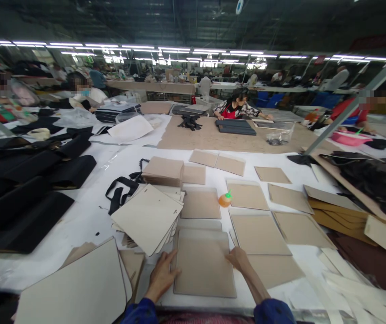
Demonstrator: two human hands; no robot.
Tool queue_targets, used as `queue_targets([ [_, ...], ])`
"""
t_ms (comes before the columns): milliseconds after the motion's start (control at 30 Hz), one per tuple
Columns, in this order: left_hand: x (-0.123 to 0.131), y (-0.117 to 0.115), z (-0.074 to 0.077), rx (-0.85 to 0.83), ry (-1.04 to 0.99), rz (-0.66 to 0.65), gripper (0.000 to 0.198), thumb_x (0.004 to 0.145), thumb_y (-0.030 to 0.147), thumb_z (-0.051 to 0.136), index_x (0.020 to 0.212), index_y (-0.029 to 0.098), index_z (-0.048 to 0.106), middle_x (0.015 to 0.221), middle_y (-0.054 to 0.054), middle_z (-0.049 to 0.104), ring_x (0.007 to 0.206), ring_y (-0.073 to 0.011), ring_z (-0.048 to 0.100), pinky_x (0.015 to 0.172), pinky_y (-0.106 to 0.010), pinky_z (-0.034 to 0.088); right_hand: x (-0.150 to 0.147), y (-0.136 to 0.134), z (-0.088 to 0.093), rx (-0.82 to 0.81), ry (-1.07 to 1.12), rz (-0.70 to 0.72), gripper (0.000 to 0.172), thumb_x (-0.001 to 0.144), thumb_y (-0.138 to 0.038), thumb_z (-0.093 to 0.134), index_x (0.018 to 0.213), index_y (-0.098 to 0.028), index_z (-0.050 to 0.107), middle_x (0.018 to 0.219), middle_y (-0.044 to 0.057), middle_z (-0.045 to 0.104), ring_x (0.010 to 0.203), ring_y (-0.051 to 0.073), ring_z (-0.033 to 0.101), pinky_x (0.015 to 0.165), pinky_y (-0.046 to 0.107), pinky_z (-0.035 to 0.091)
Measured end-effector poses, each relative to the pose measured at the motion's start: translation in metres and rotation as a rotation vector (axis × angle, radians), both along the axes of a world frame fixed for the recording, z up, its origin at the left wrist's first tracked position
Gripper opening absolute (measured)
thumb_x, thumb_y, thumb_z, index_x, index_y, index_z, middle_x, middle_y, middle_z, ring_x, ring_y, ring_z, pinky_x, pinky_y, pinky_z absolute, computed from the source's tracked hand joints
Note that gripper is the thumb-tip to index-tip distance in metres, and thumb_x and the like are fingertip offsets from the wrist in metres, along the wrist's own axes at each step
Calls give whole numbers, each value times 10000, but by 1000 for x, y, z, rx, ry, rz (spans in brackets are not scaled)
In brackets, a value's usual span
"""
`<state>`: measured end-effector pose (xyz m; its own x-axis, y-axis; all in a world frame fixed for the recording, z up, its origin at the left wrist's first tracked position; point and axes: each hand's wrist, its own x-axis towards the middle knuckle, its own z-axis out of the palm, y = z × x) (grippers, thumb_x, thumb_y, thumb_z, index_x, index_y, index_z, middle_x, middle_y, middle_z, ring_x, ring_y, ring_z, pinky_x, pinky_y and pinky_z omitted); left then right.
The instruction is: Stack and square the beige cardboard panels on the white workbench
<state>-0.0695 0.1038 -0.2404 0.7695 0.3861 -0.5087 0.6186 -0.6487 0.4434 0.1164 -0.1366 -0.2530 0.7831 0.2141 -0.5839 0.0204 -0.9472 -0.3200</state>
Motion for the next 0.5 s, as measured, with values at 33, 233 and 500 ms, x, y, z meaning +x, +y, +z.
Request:
queue_targets([
  [33,0,-2,-1,17,-9,7,647,719,306,513,1339,284,327,1288,-49,442,1185,-194,427,981,-266,345,0,-1,0,-1,10,-12,215,727,-165,542,518,-138,588,588,76,646,626,164,634,502,226,381],
  [233,2,-12,-14,121,-19,48,710,668,240,547,1334,295,307,1362,-80,369,1222,-231,406,954,-327,368,0,-3,-5,-25,96,-74,244,831,-345,569,728,-126,605,689,-13,641,609,96,598,599,261,503],
  [500,1,-16,-13,169,-26,40,716,679,232,554,1343,303,296,1317,-79,409,1197,-244,422,939,-348,388,-8,-1,0,-45,33,-135,103,760,-192,558,724,-160,648,702,63,696,763,198,671,652,293,494],
])
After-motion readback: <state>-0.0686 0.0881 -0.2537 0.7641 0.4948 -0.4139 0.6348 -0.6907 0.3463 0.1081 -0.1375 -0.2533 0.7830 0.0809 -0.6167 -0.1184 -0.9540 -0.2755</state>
